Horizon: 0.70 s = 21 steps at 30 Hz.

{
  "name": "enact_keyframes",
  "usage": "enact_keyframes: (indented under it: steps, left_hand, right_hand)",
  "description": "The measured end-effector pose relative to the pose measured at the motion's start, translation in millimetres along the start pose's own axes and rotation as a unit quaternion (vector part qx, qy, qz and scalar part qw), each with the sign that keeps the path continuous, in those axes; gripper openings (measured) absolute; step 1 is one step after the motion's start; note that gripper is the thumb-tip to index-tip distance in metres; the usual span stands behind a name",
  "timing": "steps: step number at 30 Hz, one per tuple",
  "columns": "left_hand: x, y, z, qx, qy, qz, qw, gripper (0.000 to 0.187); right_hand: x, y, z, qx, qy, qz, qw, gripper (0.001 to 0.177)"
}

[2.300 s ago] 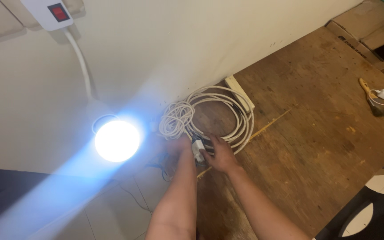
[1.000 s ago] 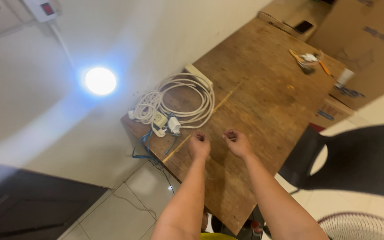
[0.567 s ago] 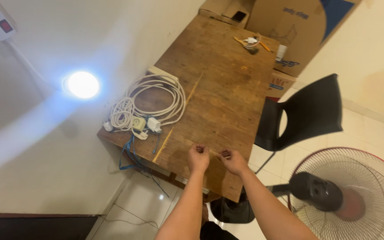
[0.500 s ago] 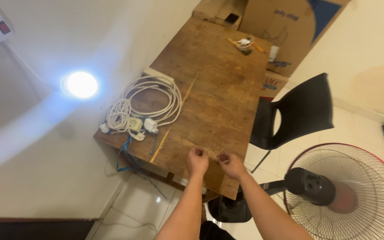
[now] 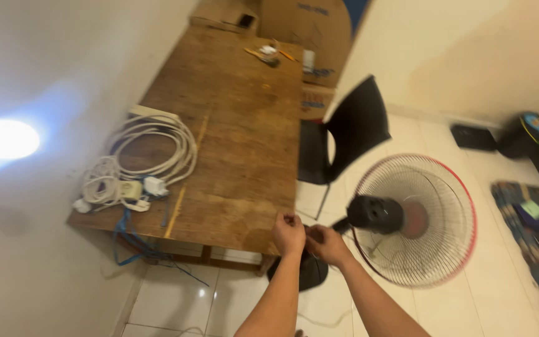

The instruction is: The person folds and places clothing items into a fabric storage rack, then picks up small toys and places them into a white bin. They also move a phone and a tablet from a floor mat to a wooden table, and place a charger on the table.

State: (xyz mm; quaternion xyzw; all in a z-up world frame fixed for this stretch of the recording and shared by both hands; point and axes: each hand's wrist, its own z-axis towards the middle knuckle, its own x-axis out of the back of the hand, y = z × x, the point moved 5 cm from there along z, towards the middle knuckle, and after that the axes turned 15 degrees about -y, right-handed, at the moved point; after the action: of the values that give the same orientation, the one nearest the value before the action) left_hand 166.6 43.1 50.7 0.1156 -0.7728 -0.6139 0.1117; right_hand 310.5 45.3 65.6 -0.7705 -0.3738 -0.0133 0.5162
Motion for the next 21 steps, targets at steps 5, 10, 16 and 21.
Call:
enact_keyframes:
  steps: [5, 10, 16, 21]
  left_hand:
    - [-44, 54, -36, -0.078, 0.062, -0.025, 0.995, 0.014]
    - [-109, 122, -61, -0.18, 0.039, -0.06, 0.981, 0.012]
    - [-222, 163, -123, -0.264, -0.068, -0.085, 0.958, 0.01]
    - [-324, 157, -189, -0.25, -0.163, -0.056, 0.953, 0.011]
  right_hand:
    - [49, 18, -16, 0.109, 0.08, -0.002, 0.991, 0.029]
    - [124, 11, -61, 0.252, 0.158, 0.087, 0.951, 0.028]
    - [232, 72, -165, 0.252, 0.287, 0.301, 0.874, 0.03]
    - [285, 162, -260, 0.134, 0.41, 0.331, 0.839, 0.035]
